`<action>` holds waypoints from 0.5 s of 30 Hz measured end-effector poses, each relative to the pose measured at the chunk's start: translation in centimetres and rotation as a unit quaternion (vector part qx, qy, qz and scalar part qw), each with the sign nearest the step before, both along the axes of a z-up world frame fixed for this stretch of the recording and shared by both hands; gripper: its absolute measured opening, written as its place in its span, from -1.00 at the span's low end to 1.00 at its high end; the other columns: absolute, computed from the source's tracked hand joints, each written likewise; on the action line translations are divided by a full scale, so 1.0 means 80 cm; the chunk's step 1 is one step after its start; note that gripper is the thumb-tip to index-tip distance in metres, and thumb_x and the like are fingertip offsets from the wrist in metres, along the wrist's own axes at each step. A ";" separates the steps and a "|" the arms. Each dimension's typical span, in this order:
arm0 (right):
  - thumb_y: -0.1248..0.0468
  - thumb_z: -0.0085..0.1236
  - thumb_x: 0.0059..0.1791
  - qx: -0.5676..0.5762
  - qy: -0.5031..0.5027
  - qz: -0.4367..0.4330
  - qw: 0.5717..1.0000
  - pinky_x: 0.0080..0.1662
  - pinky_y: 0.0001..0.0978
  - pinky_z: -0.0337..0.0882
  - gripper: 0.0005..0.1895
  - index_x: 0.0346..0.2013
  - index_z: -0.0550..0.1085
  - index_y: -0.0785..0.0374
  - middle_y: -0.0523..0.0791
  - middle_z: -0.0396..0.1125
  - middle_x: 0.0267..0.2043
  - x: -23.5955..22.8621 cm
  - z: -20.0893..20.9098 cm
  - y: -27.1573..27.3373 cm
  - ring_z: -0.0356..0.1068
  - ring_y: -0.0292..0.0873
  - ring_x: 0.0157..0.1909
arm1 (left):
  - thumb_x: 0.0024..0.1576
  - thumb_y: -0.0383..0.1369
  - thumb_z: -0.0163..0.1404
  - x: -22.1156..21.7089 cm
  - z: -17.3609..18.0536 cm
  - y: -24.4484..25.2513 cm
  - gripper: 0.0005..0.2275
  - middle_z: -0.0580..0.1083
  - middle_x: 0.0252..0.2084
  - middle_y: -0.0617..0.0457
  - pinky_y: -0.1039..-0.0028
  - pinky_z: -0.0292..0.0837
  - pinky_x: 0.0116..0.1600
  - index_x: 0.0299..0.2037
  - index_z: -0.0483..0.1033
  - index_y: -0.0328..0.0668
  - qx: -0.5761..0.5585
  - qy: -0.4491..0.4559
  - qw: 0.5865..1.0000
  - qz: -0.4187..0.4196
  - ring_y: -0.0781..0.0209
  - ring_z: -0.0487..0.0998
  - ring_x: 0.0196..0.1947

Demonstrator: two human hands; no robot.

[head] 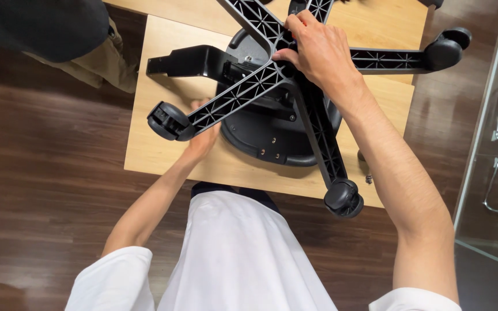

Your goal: The person assembles an office chair on a wooden table. They align the black metal seat mounting plate onto the chair base, position the plastic seat shell, pick up screws and washers from the table, and drive the screws with a screwdriver and hex key, steadying the base with the other hand.

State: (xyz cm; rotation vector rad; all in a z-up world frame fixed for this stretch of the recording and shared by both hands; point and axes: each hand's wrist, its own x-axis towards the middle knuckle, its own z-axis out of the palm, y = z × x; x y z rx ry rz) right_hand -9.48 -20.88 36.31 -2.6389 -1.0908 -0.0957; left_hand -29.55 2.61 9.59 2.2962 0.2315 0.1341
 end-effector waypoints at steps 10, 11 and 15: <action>0.01 0.34 0.04 -0.051 -0.025 0.010 0.998 -0.23 -0.01 0.44 -0.47 0.14 0.43 0.28 0.11 0.31 0.24 -0.040 0.002 -0.007 0.48 0.20 -0.25 | 0.11 -0.43 0.16 -0.056 -0.035 -0.075 -0.07 0.18 0.35 -0.50 0.07 0.57 0.06 0.51 -0.39 -0.17 -0.211 0.148 0.964 0.073 -0.34 0.48 0.12; 0.01 0.34 0.04 -0.051 -0.026 0.013 0.998 -0.23 -0.01 0.44 -0.47 0.14 0.43 0.28 0.11 0.31 0.24 -0.048 0.003 -0.005 0.48 0.20 -0.25 | 0.11 -0.43 0.16 -0.057 -0.029 -0.080 -0.07 0.18 0.35 -0.50 0.07 0.57 0.06 0.51 -0.39 -0.17 -0.212 0.146 0.963 0.076 -0.34 0.48 0.12; -0.16 0.44 -0.16 -0.108 -0.010 0.000 0.994 -0.40 -0.13 0.46 -0.13 0.18 0.37 0.39 0.41 0.12 0.30 -0.073 0.025 0.005 0.47 0.15 -0.48 | 0.14 -0.41 0.11 -0.066 -0.103 -0.099 -0.02 0.15 0.45 -0.43 0.16 0.39 0.26 0.52 -0.55 -0.20 -0.312 0.148 0.933 0.105 -0.30 0.42 0.26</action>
